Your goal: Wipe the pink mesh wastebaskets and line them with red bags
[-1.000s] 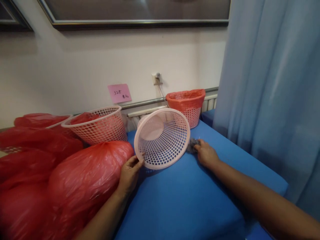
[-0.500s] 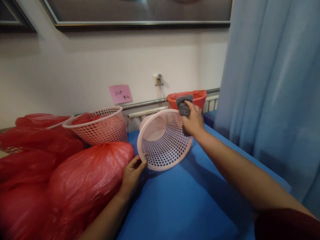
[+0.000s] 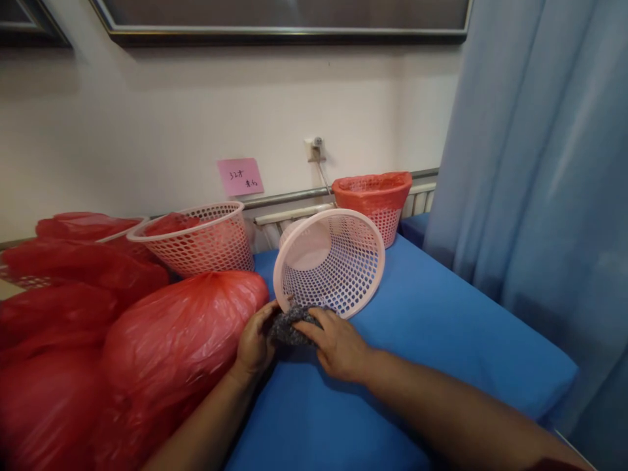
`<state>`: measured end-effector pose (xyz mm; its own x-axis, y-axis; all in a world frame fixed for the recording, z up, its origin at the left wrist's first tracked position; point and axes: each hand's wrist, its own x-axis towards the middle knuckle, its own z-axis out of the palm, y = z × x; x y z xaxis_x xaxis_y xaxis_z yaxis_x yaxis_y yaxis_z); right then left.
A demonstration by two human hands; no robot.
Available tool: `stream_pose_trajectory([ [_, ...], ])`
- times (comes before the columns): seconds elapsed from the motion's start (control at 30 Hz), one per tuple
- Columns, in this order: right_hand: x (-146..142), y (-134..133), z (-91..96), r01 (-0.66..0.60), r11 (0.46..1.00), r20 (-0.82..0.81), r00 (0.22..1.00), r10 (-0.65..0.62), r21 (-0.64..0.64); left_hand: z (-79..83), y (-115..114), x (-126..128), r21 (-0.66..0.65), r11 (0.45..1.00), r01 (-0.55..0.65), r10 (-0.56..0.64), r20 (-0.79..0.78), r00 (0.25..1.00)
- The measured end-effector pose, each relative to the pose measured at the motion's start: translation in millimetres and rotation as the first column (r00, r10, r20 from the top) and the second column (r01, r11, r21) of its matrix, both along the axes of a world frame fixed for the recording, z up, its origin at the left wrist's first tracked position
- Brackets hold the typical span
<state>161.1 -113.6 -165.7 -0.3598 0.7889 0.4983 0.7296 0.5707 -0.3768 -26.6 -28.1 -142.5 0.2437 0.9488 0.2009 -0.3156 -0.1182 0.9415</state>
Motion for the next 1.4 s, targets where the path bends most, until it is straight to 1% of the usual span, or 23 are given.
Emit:
stream_pose_trajectory([
  [0.1,17.1,-6.5,-6.4,0.070,0.989,0.109,0.993,-0.056,-0.131,0.8,1.0,1.8,-0.024,0.998,0.051,-0.050,0.009,0.999],
  [0.2,43.7,-7.5,-3.2,0.185,0.960,0.184,0.972,-0.147,-0.210,0.2,2.8,3.6,-0.006,1.000,-0.027,0.027,-0.082,0.996],
  [0.27,64.9,-5.5,1.5,0.313,0.924,0.226,0.938,-0.264,-0.221,-0.2,3.5,4.8,0.017,0.998,-0.064,0.065,-0.140,0.988],
  [0.33,87.3,-1.3,10.0,0.468,0.865,0.254,0.872,-0.419,-0.180,0.3,3.3,6.0,0.034,0.997,-0.070,0.074,-0.168,0.983],
  [0.4,108.9,6.1,24.5,0.592,0.797,0.242,0.796,-0.555,-0.119,2.0,2.0,7.2,0.048,0.997,-0.055,0.063,-0.182,0.981],
  [0.5,132.4,24.9,58.8,0.702,0.710,0.159,0.709,-0.688,-0.057,5.2,-0.6,8.5,0.074,0.996,-0.042,0.057,-0.210,0.976],
  [0.57,136.5,42.6,87.0,0.744,0.667,0.054,0.668,-0.742,-0.046,6.7,-2.1,9.3,0.091,0.995,-0.049,0.069,-0.229,0.971],
  [0.6,133.8,52.0,100.9,0.754,0.655,-0.019,0.655,-0.755,-0.049,7.1,-2.7,9.7,0.098,0.994,-0.051,0.073,-0.235,0.969],
  [0.63,127.7,61.2,113.6,0.750,0.659,-0.102,0.652,-0.751,-0.056,7.3,-3.1,10.2,0.102,0.994,-0.050,0.073,-0.237,0.969],
  [0.67,118.2,69.3,124.2,0.735,0.675,-0.193,0.654,-0.731,-0.064,7.2,-3.3,10.6,0.104,0.993,-0.047,0.070,-0.236,0.969],
  [0.73,90.4,79.6,136.4,0.675,0.735,-0.369,0.667,-0.647,-0.069,6.5,-3.3,10.9,0.102,0.994,-0.033,0.056,-0.231,0.971],
  [0.77,73.4,80.8,136.9,0.634,0.771,-0.441,0.674,-0.593,-0.067,6.0,-3.1,10.7,0.100,0.995,-0.025,0.048,-0.229,0.972],
  [0.83,37.6,73.9,126.1,0.536,0.843,-0.525,0.703,-0.480,-0.054,4.5,-2.8,9.6,0.098,0.995,-0.012,0.033,-0.219,0.975],
  [0.9,7.1,57.3,102.5,0.351,0.936,-0.486,0.818,-0.307,-0.001,2.5,-3.0,7.6,0.094,0.996,-0.001,0.019,-0.200,0.980],
  [0.93,-3.6,47.0,87.8,0.256,0.967,-0.442,0.869,-0.225,0.012,1.3,-3.5,6.5,0.089,0.996,0.006,0.011,-0.191,0.982],
  [0.97,-10.5,36.6,72.6,0.175,0.985,-0.392,0.905,-0.163,-0.006,0.1,-4.1,5.6,0.082,0.997,0.009,0.007,-0.184,0.983],
  [1.0,-13.4,26.8,57.7,0.135,0.990,-0.365,0.921,-0.139,-0.036,-1.1,-4.9,4.9,0.073,0.997,0.008,0.005,-0.180,0.984],
  [1.03,-12.6,18.2,44.1,0.118,0.990,-0.327,0.935,-0.137,-0.076,-2.1,-5.7,4.6,0.062,0.998,0.003,0.008,-0.179,0.984],
  [1.1,-2.0,5.8,22.7,0.151,0.975,-0.207,0.961,-0.184,-0.165,-3.3,-7.1,5.1,0.045,0.999,-0.012,0.020,-0.179,0.984],
  [1.17,16.6,0.1,10.9,0.258,0.941,-0.018,0.963,-0.268,-0.217,-3.1,-8.1,6.8,0.042,0.999,-0.028,0.035,-0.184,0.982],
  [1.2,27.4,-0.6,8.5,0.323,0.920,0.081,0.946,-0.313,-0.221,-2.5,-8.5,7.9,0.044,0.999,-0.032,0.039,-0.189,0.981],
  [1.3,61.7,3.7,13.9,0.495,0.855,0.294,0.849,-0.440,-0.152,-0.4,-9.5,10.9,0.056,0.998,-0.039,0.050,-0.202,0.978],
  [1.4,93.9,13.9,35.0,0.623,0.782,0.377,0.726,-0.575,-0.008,1.1,-10.7,12.5,0.058,0.998,-0.034,0.046,-0.208,0.977],
])
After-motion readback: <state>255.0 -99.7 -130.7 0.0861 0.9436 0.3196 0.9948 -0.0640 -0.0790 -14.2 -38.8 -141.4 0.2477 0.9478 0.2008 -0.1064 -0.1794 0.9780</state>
